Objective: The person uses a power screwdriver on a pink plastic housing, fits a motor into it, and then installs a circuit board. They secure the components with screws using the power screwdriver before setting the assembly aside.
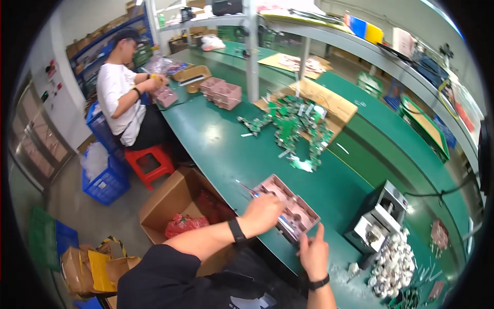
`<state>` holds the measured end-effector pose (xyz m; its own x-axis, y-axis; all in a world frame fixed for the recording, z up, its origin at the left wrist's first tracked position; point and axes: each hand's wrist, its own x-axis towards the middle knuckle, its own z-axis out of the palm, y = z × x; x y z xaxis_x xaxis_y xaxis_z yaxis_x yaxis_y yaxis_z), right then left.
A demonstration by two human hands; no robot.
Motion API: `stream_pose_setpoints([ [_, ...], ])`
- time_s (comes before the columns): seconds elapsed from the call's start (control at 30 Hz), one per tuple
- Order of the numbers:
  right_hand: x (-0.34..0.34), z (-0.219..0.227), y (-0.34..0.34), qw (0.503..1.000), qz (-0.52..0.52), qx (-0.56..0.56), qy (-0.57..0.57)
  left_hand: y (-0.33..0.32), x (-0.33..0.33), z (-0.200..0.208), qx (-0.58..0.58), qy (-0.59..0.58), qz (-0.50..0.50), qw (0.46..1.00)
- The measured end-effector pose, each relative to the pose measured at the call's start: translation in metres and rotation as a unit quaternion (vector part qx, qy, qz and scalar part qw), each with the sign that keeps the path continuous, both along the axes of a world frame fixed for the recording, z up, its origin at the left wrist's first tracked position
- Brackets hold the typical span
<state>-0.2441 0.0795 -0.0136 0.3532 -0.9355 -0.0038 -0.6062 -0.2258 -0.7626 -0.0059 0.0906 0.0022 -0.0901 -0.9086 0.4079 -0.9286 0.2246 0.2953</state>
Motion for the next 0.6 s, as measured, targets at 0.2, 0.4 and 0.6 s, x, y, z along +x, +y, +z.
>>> stream_pose_setpoints([
  [0.2, -0.036, 0.010, 0.012, 0.998, -0.056, -0.024, 0.029, 0.002, -0.036, 0.000, -0.006, 0.095, -0.062, 0.993],
  [0.4, -0.069, 0.021, 0.035, 0.988, -0.128, -0.087, 0.020, 0.025, -0.070, 0.041, 0.031, 0.032, -0.184, 0.982],
  [0.6, -0.137, 0.026, 0.061, 0.969, -0.210, -0.122, 0.044, 0.015, -0.100, 0.004, 0.037, 0.007, -0.293, 0.955],
])
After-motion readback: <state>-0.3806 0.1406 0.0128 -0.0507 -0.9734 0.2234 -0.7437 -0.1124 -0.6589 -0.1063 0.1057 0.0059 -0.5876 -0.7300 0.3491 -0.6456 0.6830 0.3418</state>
